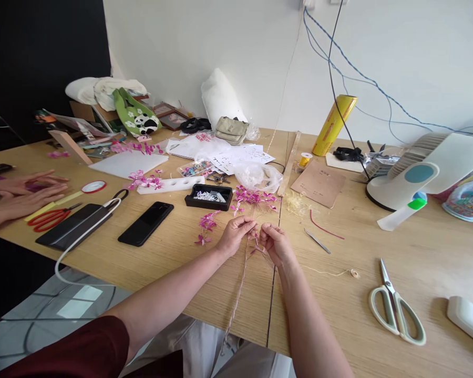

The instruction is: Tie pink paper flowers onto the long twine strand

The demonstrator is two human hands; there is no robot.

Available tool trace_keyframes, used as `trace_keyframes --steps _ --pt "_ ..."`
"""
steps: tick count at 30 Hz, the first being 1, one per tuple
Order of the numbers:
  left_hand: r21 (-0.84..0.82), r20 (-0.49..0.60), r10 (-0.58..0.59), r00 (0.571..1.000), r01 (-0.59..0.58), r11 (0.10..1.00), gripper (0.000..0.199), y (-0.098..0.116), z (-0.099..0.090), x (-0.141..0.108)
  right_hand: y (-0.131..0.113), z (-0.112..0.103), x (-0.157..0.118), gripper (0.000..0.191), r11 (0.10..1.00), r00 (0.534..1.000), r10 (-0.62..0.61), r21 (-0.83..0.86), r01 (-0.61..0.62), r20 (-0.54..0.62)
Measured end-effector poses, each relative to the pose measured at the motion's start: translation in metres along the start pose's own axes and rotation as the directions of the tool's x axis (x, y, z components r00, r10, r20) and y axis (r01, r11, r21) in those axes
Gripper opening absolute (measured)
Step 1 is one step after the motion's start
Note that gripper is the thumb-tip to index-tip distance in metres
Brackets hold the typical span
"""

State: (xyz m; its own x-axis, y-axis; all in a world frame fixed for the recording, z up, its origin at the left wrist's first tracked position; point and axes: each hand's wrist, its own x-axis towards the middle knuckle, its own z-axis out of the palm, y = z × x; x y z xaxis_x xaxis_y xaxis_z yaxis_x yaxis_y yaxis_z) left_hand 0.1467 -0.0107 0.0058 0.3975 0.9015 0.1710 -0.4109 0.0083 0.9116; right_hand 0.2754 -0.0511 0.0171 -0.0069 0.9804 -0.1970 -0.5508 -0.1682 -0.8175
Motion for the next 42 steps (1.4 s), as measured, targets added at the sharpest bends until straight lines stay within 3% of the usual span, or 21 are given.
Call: trace_keyframes --steps 6,12,22,26,28,33,38,42 --pt "0.100 0.032 0.023 0.999 -0.026 0.995 0.028 0.003 -0.002 -0.002 0.000 0.000 0.001 0.024 0.999 0.999 -0.034 -0.039 0.033 -0.031" --pt "0.267 0.100 0.083 0.992 -0.107 0.958 0.034 0.003 -0.002 -0.005 -0.001 0.000 0.000 0.028 0.969 0.984 -0.142 -0.219 0.116 -0.107" --pt "0.479 0.118 0.244 0.963 -0.270 0.835 0.014 0.004 -0.005 0.002 -0.004 0.004 -0.003 0.024 0.992 0.998 0.023 -0.120 -0.029 -0.053" --pt "0.534 0.183 0.261 0.948 -0.319 0.783 0.013 0.010 -0.006 0.001 -0.009 0.003 -0.006 0.026 0.980 0.998 0.060 -0.193 -0.058 0.001" --pt "0.512 0.209 0.184 0.961 -0.267 0.816 0.013 0.010 -0.007 0.000 -0.012 0.001 -0.006 0.025 0.955 0.999 0.048 -0.292 -0.046 0.001" --pt "0.256 0.251 -0.092 0.964 0.026 0.966 0.019 0.004 -0.006 -0.001 -0.016 -0.004 -0.004 0.022 0.885 0.997 -0.074 -0.462 0.055 -0.022" --pt "0.103 0.184 -0.146 0.972 0.129 0.986 0.023 0.004 -0.006 0.000 -0.014 -0.006 -0.003 0.024 0.892 0.995 -0.103 -0.443 0.093 0.001" --pt "0.119 0.198 -0.130 0.972 0.107 0.987 0.027 0.009 -0.007 0.000 -0.013 -0.010 -0.003 0.023 0.938 0.999 -0.043 -0.344 0.048 0.021"
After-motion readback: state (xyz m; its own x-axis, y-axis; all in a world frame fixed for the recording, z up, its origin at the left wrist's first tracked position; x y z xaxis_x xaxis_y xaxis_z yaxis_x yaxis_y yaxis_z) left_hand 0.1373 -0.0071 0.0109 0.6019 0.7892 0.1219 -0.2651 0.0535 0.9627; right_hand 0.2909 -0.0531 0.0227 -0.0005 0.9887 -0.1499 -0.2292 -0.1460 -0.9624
